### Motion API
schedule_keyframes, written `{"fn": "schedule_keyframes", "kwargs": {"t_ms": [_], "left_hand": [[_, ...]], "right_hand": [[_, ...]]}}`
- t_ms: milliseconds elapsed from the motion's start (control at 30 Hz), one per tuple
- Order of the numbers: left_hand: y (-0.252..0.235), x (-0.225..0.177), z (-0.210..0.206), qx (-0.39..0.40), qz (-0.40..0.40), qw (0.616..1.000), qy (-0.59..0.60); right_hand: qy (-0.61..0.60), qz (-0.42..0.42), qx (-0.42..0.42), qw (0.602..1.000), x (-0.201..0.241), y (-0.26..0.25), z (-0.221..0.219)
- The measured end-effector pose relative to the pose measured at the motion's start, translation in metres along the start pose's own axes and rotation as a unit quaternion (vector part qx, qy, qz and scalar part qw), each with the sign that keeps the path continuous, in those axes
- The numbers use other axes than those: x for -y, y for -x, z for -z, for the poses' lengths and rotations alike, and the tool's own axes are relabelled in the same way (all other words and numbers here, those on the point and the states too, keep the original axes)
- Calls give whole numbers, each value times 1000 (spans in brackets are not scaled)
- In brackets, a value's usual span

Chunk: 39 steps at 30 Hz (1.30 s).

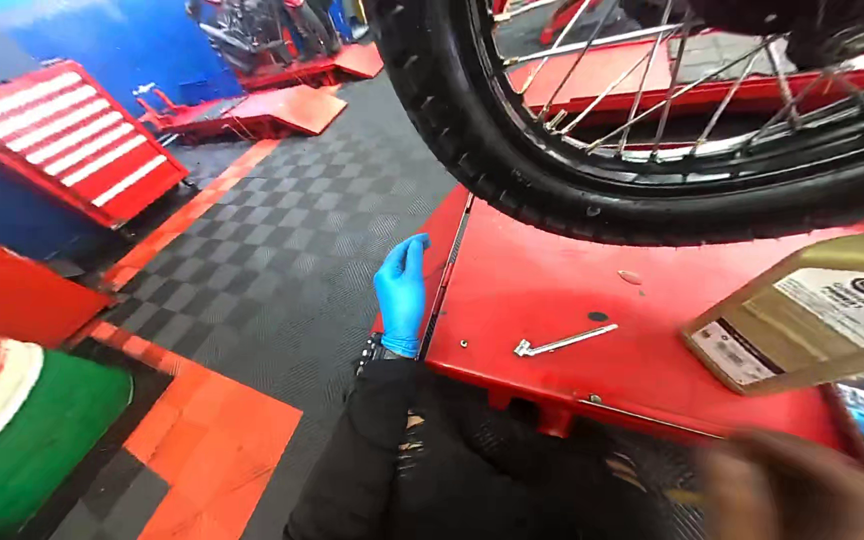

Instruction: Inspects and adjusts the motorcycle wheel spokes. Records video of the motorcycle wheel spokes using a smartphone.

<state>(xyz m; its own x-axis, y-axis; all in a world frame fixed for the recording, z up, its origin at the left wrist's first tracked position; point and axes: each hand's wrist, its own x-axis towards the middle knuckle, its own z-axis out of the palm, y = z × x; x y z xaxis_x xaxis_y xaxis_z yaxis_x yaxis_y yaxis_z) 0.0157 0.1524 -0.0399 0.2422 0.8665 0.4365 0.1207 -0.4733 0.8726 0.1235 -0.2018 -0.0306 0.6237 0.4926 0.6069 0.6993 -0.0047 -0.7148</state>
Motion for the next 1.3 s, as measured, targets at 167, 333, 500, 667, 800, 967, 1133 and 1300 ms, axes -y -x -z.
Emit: {"fn": "schedule_keyframes", "kwargs": {"t_ms": [167,333,500,667,800,967,1133,1300], "left_hand": [[18,-5,7,34,20,999,-20],[21,-3,11,28,39,999,2],[1,5,4,6,39,999,30],[7,-1,8,45,0,998,47],[13,-9,14,42,-1,998,51],[12,-8,9,35,7,998,44],[12,-8,10,32,16,999,41],[8,-7,10,45,2,997,61]], "right_hand": [[163,122,225,953,-12,-41,-156],[182,103,237,949,-8,-52,-164],[160,-19,109,981,-37,-50,-73],[145,-8,-45,988,-43,-28,-6],[73,16,-103,992,-40,-4,8],[-1,-8,-93,996,-44,29,-7],[-38,-13,-61,997,-37,41,-27],[-110,24,-13,994,-28,65,-43]]}}
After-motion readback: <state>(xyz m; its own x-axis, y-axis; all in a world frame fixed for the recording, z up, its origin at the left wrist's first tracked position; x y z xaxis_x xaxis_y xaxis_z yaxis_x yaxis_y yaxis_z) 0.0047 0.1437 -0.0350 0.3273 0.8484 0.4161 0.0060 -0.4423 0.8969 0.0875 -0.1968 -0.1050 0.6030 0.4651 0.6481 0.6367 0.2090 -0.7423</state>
